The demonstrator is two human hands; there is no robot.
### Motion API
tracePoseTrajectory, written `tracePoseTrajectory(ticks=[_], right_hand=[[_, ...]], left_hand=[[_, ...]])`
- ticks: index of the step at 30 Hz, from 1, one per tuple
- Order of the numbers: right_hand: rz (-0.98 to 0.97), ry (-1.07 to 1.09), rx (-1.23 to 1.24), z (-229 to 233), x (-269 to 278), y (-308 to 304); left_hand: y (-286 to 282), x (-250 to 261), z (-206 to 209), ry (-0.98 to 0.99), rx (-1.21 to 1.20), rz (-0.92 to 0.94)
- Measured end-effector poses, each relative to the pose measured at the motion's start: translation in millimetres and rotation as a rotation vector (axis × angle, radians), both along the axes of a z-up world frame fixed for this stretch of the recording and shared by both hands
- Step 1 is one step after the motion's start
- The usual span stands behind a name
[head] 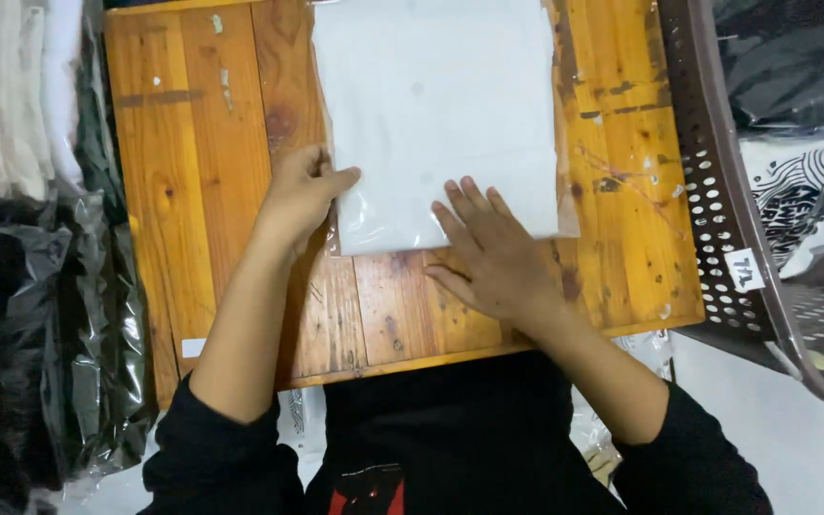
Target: Folding a white shirt and placing it into a clear plastic bag followed by a printed retail bag.
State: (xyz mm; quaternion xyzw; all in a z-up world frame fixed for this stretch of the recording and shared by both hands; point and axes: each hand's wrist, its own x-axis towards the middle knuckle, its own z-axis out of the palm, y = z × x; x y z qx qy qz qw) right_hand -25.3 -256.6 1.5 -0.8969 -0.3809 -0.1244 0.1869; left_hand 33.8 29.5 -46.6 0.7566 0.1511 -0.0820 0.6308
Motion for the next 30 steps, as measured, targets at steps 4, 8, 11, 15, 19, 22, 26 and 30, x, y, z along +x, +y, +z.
tracePoseTrajectory(ticks=[4,8,11,15,19,22,26,30], right_hand=[[0.000,-0.100,-0.084,-8.2,6.4,10.5],[0.064,-0.115,-0.152,-14.8,20.6,0.9],[0.073,-0.095,0.029,0.2,22.3,-1.3],[0.079,0.402,0.570,63.8,23.2,-8.4],[-0.083,0.695,1.023,79.7,39.3,-29.9],[-0.067,0.799,1.388,81.8,53.5,-54.3],[0.083,0.926,1.599,44.5,82.4,-94.1],[-0.249,1.063,1.810,72.3,78.3,-98.1]], left_hand=[[-25.6,-20.1,75.7,-0.064,-0.216,0.020],[-40.9,-35.5,112.4,-0.103,-0.419,0.055],[-42.0,-39.4,110.9,-0.199,-0.498,0.056],[-28.8,-43.7,123.2,-0.381,-0.683,-0.088],[-5.6,-22.4,52.6,-0.530,-0.240,0.186],[5.9,-10.0,46.2,-0.478,-0.177,0.090],[-2.8,8.6,64.3,-0.441,-0.559,-0.219],[-12.9,3.2,97.6,-0.226,-0.656,-0.304]])
